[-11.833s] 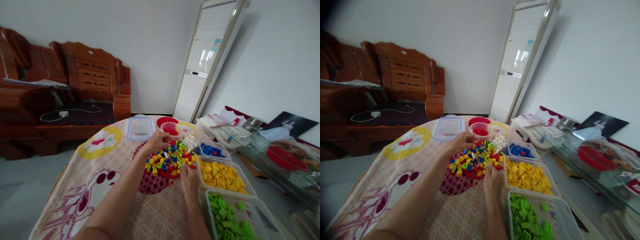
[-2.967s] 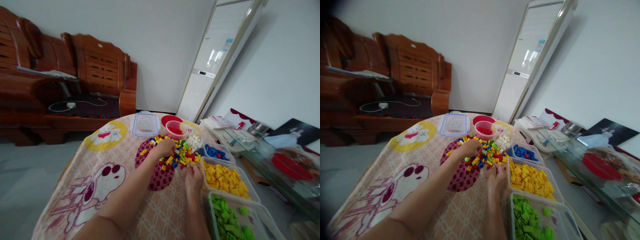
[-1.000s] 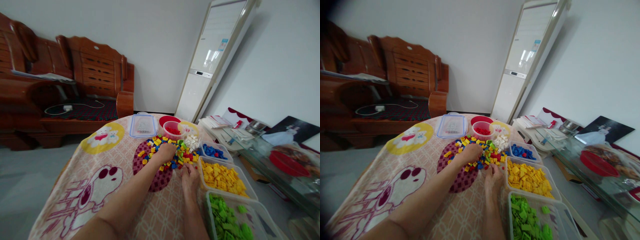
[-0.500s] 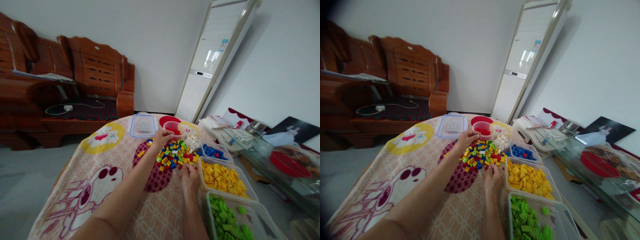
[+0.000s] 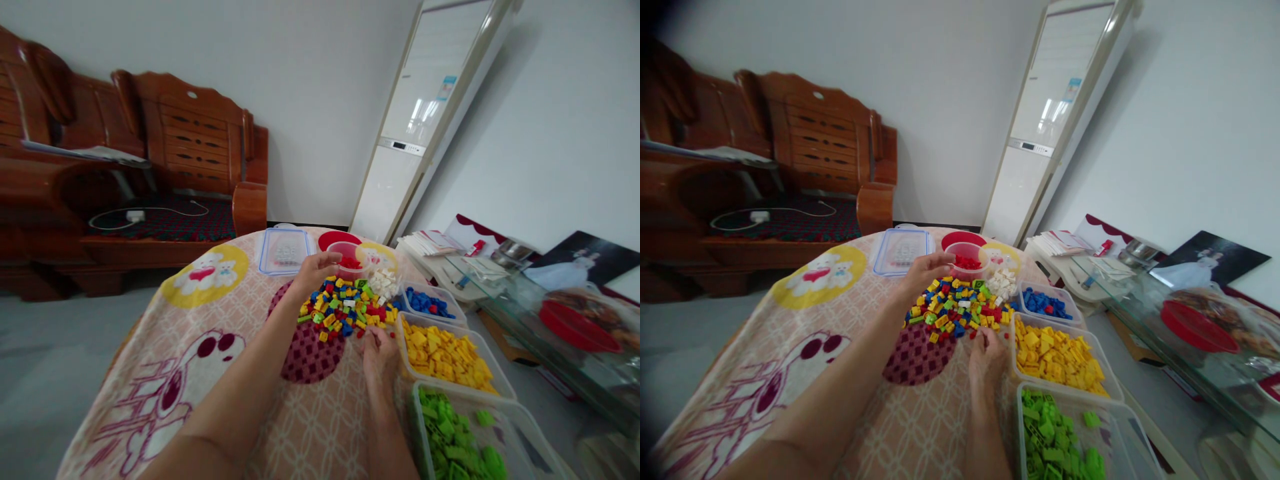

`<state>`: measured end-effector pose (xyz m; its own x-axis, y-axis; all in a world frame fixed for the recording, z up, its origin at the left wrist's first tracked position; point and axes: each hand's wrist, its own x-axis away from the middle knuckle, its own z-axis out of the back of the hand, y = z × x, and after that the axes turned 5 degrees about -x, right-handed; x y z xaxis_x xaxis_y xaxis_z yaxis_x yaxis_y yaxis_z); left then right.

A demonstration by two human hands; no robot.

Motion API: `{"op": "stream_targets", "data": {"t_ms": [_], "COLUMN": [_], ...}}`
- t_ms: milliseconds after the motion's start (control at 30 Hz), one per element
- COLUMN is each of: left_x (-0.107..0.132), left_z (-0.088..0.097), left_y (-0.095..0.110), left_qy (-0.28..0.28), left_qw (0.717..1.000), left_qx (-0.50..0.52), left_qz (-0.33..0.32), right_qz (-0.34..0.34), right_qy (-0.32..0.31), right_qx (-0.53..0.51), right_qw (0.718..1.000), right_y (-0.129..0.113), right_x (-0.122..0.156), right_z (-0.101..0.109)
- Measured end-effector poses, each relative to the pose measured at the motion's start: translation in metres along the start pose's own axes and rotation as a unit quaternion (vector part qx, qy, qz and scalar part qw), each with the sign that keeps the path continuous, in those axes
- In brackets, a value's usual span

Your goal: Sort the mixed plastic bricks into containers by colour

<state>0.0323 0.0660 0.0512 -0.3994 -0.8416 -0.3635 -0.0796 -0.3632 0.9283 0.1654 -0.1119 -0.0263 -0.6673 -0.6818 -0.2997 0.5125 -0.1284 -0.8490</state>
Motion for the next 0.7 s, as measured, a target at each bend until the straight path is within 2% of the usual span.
{"op": "stream_targets", "data": {"t_ms": [100, 167, 267, 433, 700], "left_x": [-0.001, 0.000, 0.005, 0.014, 0.013], "left_z": [0.015, 0.023, 0.034, 0.044, 0.043], "left_y": [0.006, 0.008, 0.006, 0.000, 0.004], "left_qy": [-0.036, -0.063, -0.107, -0.160, -0.181], "left_qw": [0.985, 0.962, 0.921, 0.874, 0.824], "left_qx": [-0.167, -0.266, -0.373, -0.446, -0.516], "left_qz": [-0.014, -0.011, 0.033, 0.112, 0.145], "right_qz": [0.000, -0.002, -0.008, -0.014, -0.022], "right_qy": [-0.005, -0.007, -0.009, -0.014, -0.022], "right_qx": [0.002, 0.000, -0.005, 0.000, -0.004], "right_qw": [1.000, 1.000, 1.000, 1.000, 1.000], "right_y": [0.001, 0.002, 0.001, 0.000, 0.002], "right_x": [0.000, 0.000, 0.000, 0.000, -0.001], "right_z": [0.000, 0.000, 0.000, 0.001, 0.001]}}
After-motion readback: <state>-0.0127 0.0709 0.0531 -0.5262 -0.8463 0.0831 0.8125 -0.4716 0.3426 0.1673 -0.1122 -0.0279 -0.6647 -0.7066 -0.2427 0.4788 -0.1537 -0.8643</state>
